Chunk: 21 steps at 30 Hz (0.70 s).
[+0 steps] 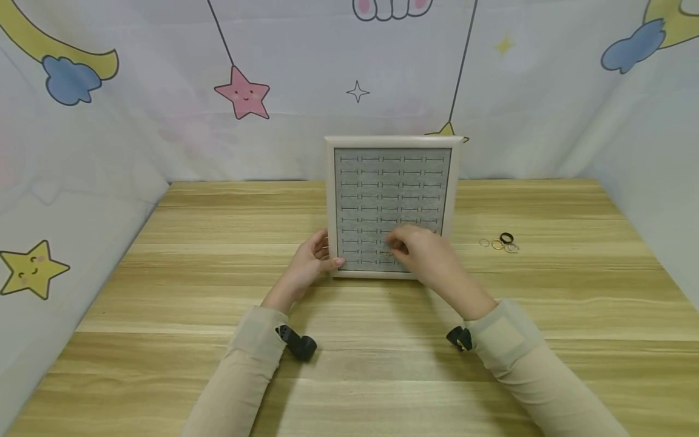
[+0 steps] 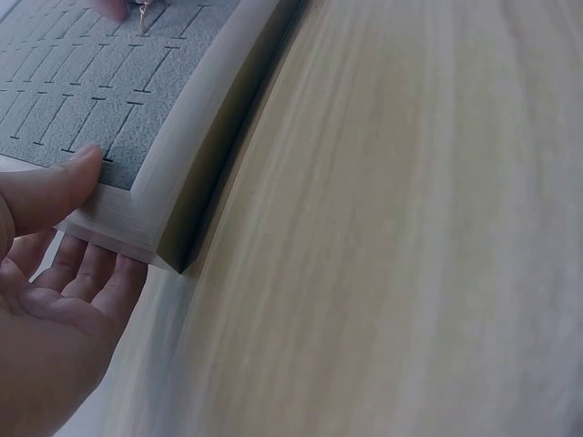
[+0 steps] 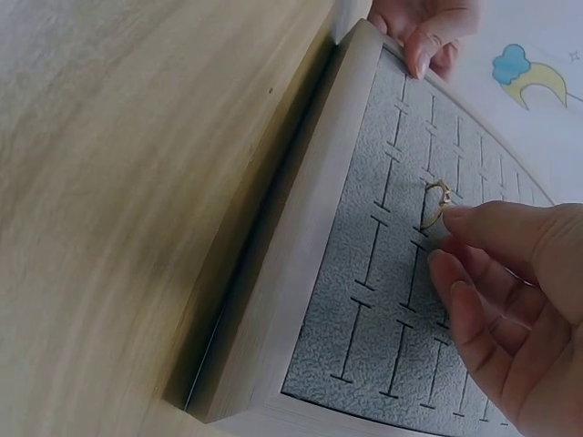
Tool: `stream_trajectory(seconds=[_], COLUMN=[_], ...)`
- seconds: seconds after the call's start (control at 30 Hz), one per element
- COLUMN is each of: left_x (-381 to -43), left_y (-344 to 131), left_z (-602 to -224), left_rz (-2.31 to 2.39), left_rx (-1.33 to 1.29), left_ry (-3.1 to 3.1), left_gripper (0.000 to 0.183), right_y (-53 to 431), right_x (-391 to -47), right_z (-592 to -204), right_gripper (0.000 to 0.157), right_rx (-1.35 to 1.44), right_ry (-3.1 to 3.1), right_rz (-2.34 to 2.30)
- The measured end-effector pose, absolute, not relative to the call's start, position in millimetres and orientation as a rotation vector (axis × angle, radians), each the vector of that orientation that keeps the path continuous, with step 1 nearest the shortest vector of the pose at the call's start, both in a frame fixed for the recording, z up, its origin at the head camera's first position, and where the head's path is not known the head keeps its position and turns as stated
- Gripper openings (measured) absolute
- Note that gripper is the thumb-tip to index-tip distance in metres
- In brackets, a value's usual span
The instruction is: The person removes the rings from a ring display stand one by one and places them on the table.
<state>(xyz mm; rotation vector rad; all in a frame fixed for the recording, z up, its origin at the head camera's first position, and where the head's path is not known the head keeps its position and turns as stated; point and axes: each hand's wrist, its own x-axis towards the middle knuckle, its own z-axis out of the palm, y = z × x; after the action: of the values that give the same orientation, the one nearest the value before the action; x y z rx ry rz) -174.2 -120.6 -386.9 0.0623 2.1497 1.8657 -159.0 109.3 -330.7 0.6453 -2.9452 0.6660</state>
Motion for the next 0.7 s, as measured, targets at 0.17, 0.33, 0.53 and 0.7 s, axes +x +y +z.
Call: stream_trajectory(seconds=[0.17, 0.33, 0.53, 0.7], left_x=[-174.2, -173.2, -173.3, -173.4], left_y=[-120.5, -120.0, -119.5, -119.9], left_z=[-386.5, -385.5, -385.1, -385.4], left_rz=[1.864, 1.854, 1.862, 1.866], left_rx=[0.047, 0.041, 0.051, 0.057], left_ry=[2.15, 2.152, 2.152, 2.15], left_gripper=[0.074, 0.075, 0.073, 0.072], right_y=[107.5, 107.3, 106.1, 104.8], right_x=[-157.9, -157.2, -155.8, -154.7], right_z=[-331.8, -333.1, -333.5, -334.0], right_gripper=[0.015, 0.012, 0.012, 0.011], right_rx=[0.66, 0.682, 0.724, 0.733], right_ry=[-2.956, -2.96, -2.981, -2.984], right_rz=[0.662, 0.646, 0.541, 0.467])
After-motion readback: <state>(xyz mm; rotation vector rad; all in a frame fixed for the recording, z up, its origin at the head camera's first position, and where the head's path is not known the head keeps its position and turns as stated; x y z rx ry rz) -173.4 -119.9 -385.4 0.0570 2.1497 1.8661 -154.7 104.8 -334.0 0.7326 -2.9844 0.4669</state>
